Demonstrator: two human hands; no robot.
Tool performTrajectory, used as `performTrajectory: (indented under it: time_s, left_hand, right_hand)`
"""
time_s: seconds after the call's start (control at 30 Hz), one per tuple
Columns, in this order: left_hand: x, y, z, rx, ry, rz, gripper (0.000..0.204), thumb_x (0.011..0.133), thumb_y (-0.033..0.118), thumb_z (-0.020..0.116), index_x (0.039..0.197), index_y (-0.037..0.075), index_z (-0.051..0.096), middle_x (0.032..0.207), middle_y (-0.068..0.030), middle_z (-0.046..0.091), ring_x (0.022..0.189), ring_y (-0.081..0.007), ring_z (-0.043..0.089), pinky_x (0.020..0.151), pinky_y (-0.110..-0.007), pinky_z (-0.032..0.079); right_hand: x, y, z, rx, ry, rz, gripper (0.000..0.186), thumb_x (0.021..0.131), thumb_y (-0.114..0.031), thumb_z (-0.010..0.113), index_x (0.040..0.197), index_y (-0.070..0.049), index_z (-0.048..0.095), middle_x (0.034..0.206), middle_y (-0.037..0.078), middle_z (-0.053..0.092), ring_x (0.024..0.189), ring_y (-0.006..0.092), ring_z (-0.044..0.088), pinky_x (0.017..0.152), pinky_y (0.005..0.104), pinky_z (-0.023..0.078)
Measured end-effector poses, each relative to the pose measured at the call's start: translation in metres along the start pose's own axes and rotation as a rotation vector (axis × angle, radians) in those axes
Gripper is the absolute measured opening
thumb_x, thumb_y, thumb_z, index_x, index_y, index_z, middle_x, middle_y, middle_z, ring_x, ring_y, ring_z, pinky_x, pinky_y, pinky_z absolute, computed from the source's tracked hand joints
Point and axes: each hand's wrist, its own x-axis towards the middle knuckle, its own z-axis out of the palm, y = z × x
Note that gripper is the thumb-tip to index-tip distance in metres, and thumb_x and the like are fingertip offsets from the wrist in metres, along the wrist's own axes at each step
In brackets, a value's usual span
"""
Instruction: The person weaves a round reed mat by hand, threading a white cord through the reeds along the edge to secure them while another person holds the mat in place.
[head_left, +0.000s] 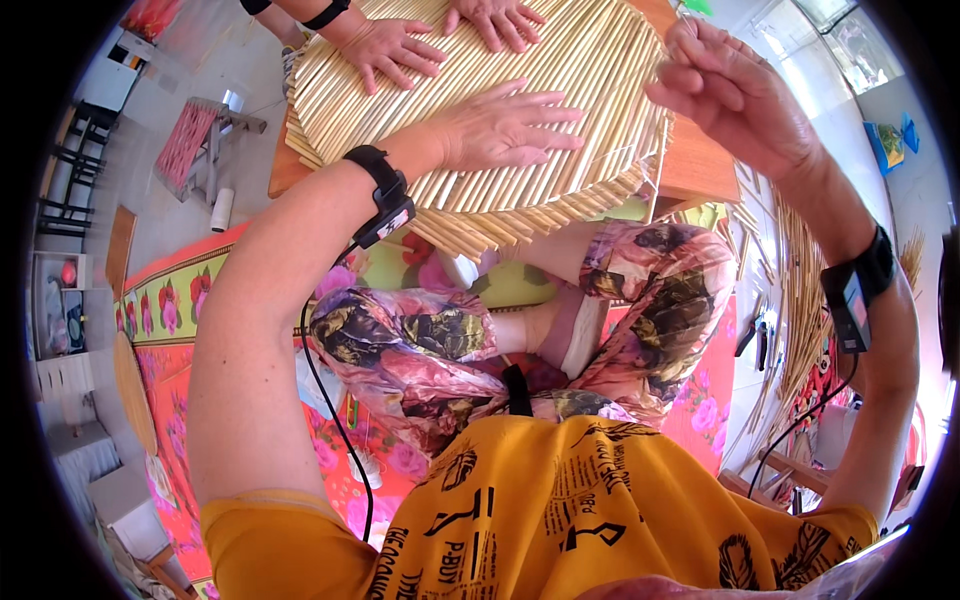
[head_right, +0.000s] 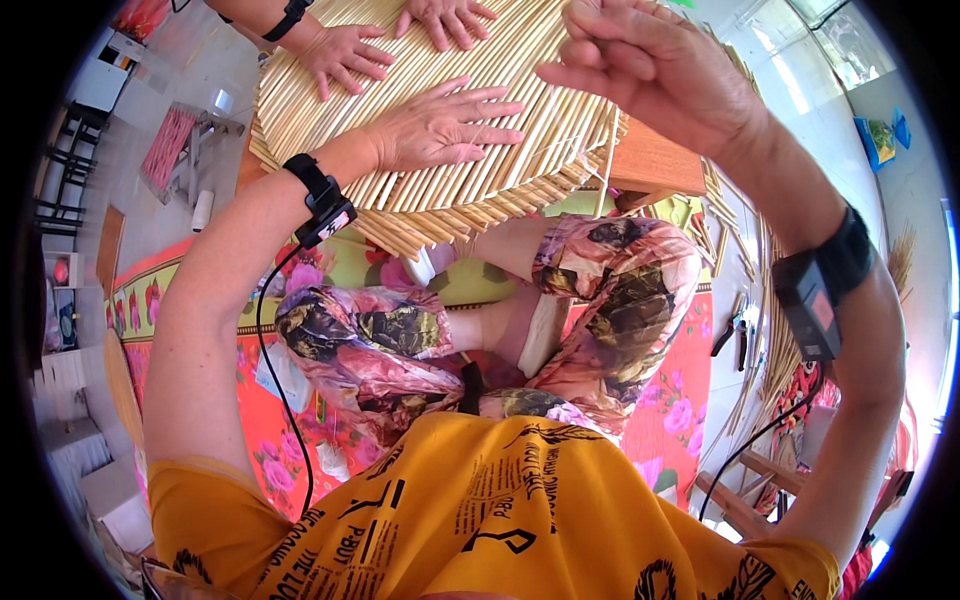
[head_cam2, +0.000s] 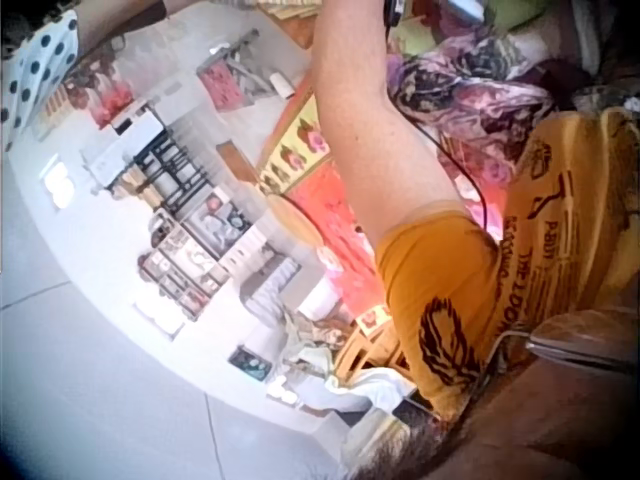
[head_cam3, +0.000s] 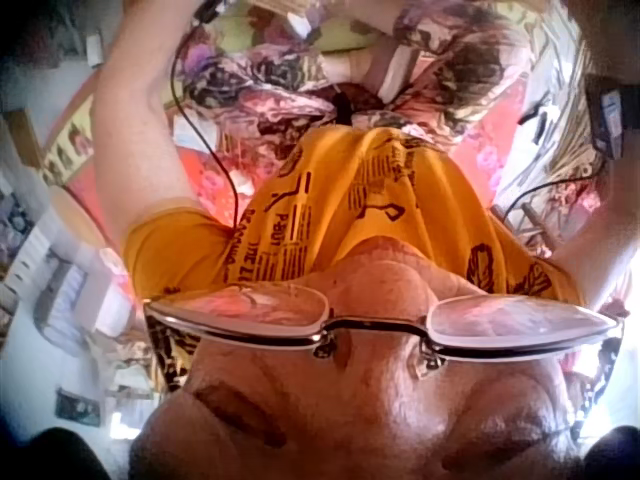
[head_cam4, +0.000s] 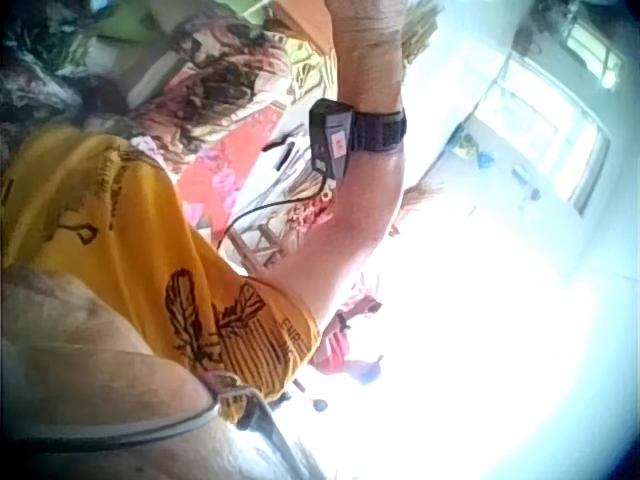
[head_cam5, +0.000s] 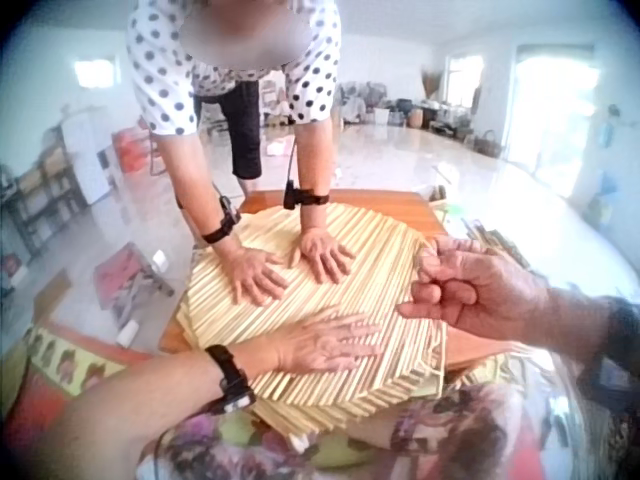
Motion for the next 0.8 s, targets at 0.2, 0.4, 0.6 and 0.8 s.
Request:
performTrajectory:
  time_s: [0.2, 0.4, 0.6, 0.8]
  left_hand:
    - [-0.006, 0.007, -0.005, -0.048, -0.03, -0.079, 0.044, 0.097, 0.045, 0.041, 0.138, 0.029, 0.049, 0.152, -0.0006, 0.033, 0.143, -0.023, 0.024, 0.117, -0.047, 0.015]
    - [-0.017, 0.037, -0.022, -0.421, 0.01, -0.312, 0.047, 0.093, 0.042, 0.052, 0.133, 0.018, 0.056, 0.146, -0.0052, 0.044, 0.139, -0.0238, 0.033, 0.116, -0.045, 0.022]
    - [-0.056, 0.097, -0.038, -0.358, 0.13, -0.233, 0.025, 0.082, 0.024, 0.071, 0.1, 0.006, 0.072, 0.128, -0.0063, 0.06, 0.131, -0.026, 0.045, 0.111, -0.045, 0.031]
    - [-0.072, 0.121, -0.039, -1.02, 0.515, -0.938, 0.02, 0.095, 0.02, 0.057, 0.098, 0.004, 0.07, 0.096, -0.0066, 0.071, 0.095, -0.0113, 0.066, 0.062, -0.021, 0.05]
  right_hand:
    - [-0.075, -0.007, 0.015, -0.246, -0.21, 0.629, 0.022, 0.09, -0.024, 0.064, 0.086, -0.004, 0.059, 0.066, -0.002, 0.057, 0.052, 0.0082, 0.059, 0.044, 0.0197, 0.049]
    - [-0.148, 0.023, 0.057, -0.135, -0.507, 0.809, 0.018, 0.096, -0.019, 0.058, 0.088, -0.002, 0.06, 0.067, -0.002, 0.054, 0.055, 0.0056, 0.051, 0.049, 0.0221, 0.04]
    - [-0.188, 0.003, 0.086, -0.624, -0.766, 0.471, 0.017, 0.096, -0.019, 0.056, 0.103, -0.006, 0.065, 0.091, 0.011, 0.071, 0.068, 0.0231, 0.069, 0.057, 0.0305, 0.053]
    - [-0.158, 0.069, 0.048, -1.51, 0.156, -0.014, 0.018, 0.08, -0.004, 0.057, 0.097, -0.004, 0.061, 0.081, 0.012, 0.06, 0.074, 0.0321, 0.061, 0.058, 0.0396, 0.048]
